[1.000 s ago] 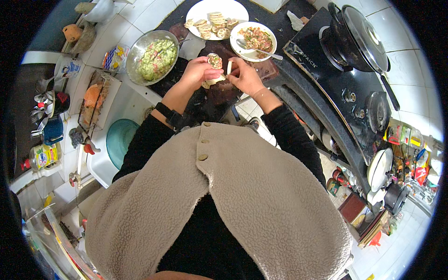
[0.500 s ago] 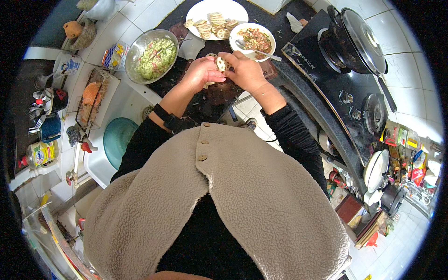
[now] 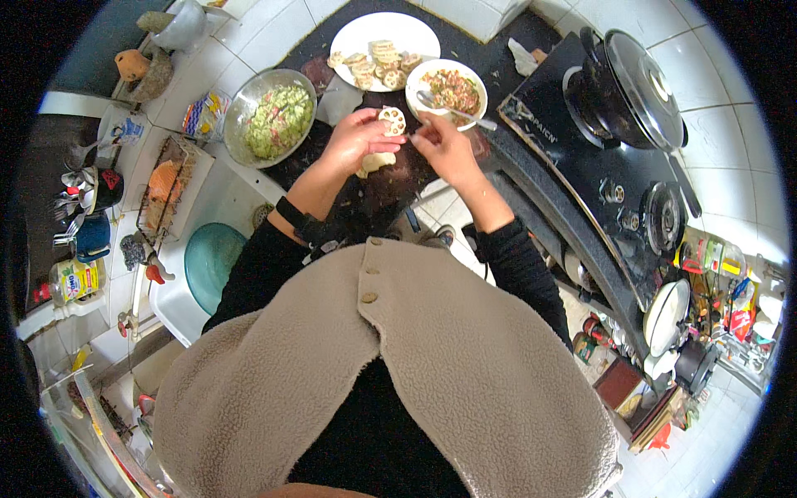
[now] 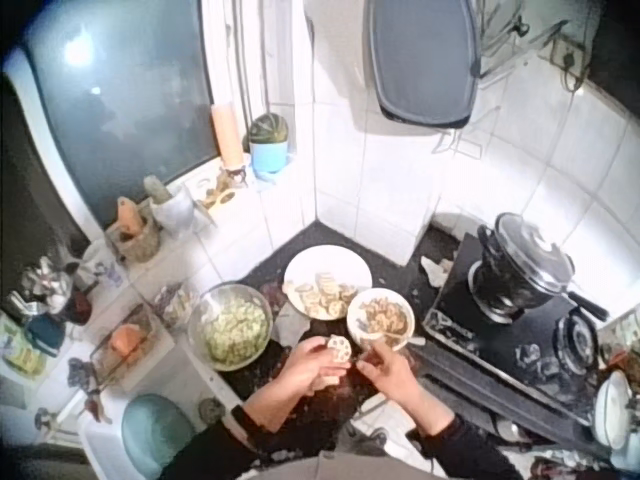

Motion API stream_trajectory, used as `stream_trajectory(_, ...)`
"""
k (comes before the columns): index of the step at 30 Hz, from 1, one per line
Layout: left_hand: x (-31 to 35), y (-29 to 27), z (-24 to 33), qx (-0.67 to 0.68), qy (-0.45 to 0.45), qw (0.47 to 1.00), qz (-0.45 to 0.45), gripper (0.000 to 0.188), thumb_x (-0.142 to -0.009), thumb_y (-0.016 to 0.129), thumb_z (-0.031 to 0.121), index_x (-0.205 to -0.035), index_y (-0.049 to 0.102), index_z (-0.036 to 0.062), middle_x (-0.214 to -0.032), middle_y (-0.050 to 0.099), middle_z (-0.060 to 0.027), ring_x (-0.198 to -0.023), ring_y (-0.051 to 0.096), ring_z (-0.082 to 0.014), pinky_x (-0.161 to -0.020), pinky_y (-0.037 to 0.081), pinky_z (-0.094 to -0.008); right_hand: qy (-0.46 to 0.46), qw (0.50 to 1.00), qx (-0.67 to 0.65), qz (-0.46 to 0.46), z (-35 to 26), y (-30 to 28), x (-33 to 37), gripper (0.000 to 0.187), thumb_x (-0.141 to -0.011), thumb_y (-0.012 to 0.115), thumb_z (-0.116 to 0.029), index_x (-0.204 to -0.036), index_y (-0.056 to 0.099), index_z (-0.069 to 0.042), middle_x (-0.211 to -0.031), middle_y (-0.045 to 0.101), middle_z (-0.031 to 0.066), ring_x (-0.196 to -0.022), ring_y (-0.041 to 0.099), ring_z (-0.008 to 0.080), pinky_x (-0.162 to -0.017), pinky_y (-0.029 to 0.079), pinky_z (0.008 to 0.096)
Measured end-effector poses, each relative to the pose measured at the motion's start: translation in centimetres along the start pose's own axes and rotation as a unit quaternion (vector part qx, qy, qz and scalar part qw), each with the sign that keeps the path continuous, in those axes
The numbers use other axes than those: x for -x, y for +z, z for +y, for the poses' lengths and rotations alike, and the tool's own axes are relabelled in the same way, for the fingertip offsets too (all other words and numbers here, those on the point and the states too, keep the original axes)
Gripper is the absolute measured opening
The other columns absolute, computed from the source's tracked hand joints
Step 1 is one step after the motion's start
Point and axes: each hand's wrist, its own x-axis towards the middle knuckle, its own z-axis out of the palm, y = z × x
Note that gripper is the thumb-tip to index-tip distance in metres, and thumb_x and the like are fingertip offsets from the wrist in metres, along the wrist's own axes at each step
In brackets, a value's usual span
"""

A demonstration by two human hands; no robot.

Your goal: The person assembles small round food items by placing a filling between two circular pieces and pressing them together. The person repeatedly picks up the pieces, adds filling, and stacks the finished items on a plate.

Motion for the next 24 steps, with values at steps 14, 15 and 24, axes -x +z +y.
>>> stream_trajectory(14, -14.3, -6.5, 12.3, -0.255, 0.071, 0.944, 0.196, 0.035, -0.078, 0.067, 0.007, -0.111, 0.055, -0.0005, -0.095, 0.062, -0.0109, -0.07, 0.063, -0.0207, -0.061, 0.056, -0.0291, 0.106, 0.992, -0.067, -0.003, 4.8, -6.1, 4.6, 0.038, -0.086, 0.058, -0.002, -0.123, 0.052, 0.001, -0.082, 0.061, 0.0054, -0.071, 0.06, 0.0116, -0.067, 0.049, 0.0246)
stream_trajectory(15, -15.8, -7.4, 12.4, -0.285, 0.061, 0.935, 0.203, 0.036, -0.077, 0.068, 0.009, -0.11, 0.056, 0.0007, -0.092, 0.062, -0.0107, -0.068, 0.062, -0.0203, -0.058, 0.056, -0.0294, 0.113, 0.991, -0.072, 0.001, 5.1, -6.3, 4.9, 0.038, -0.086, 0.058, -0.002, -0.123, 0.052, 0.001, -0.082, 0.061, 0.0053, -0.071, 0.06, 0.0116, -0.068, 0.049, 0.0246)
stream_trajectory(24, -26.0, -12.5, 8.4, -0.735, 0.011, 0.637, 0.231, 0.022, -0.074, 0.065, 0.02, -0.082, 0.069, 0.0003, -0.088, 0.067, -0.0178, -0.081, 0.065, -0.0316, -0.067, 0.053, -0.0393, 0.109, 0.993, 0.039, 0.027, 5.9, -8.9, 8.1, 0.036, -0.085, 0.059, -0.008, -0.12, 0.056, -0.001, -0.083, 0.064, 0.009, -0.071, 0.064, 0.0153, -0.066, 0.052, 0.0284)
